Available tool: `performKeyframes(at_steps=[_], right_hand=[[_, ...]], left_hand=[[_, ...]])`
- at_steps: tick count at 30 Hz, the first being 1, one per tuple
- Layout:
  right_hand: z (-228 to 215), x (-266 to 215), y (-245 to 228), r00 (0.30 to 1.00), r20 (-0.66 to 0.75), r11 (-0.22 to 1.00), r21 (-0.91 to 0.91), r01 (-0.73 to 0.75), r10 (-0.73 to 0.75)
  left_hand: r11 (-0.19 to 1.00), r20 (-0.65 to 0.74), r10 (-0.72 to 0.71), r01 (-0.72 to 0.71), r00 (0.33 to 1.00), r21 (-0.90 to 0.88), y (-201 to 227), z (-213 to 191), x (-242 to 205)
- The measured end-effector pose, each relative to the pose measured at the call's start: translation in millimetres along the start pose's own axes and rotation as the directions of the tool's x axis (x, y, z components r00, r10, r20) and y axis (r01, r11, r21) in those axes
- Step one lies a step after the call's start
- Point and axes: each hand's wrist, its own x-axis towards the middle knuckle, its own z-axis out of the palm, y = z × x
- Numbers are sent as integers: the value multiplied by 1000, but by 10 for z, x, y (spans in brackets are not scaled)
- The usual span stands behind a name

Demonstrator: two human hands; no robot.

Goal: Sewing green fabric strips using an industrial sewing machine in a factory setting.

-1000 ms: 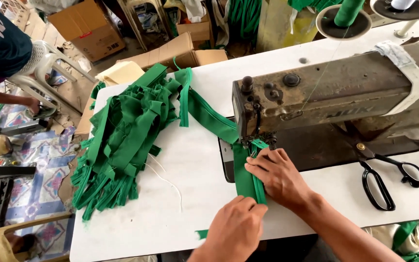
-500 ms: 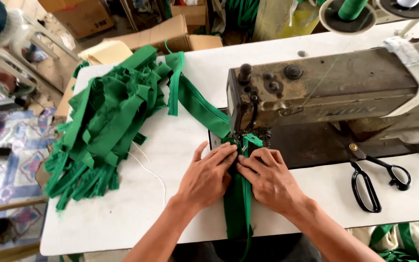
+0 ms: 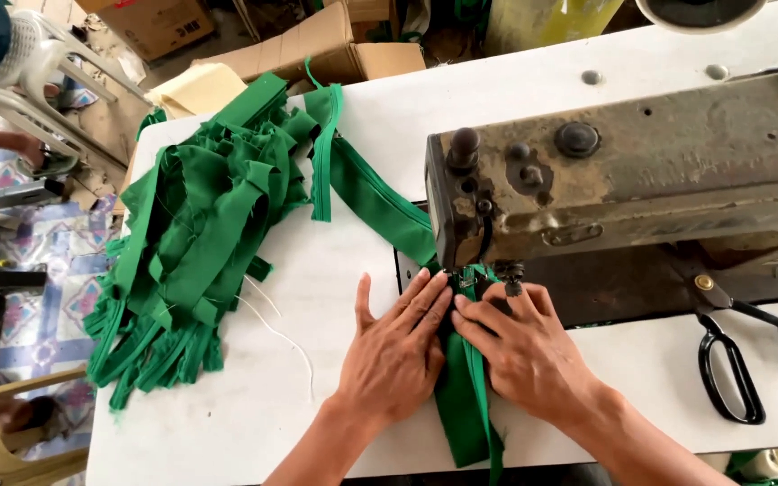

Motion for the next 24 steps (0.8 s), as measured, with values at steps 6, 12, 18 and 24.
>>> performKeyframes(at_steps=[6, 12, 18, 24], right_hand=[[40, 67, 101, 1000, -16, 1000, 19, 13, -12], [14, 30, 87, 999, -46, 1000, 16, 9, -9], [-38, 141, 39, 987, -157, 1000, -9, -15, 13], [-363, 83, -393, 976, -203, 989, -101, -105, 83]], left_hand=[[999, 88, 11, -14, 996, 34, -155, -20, 104], [998, 125, -58, 55, 990, 22, -87, -69, 130], [976, 250, -212, 192, 945, 101, -45, -174, 275], [994, 29, -29, 26, 999, 105, 94, -46, -76]])
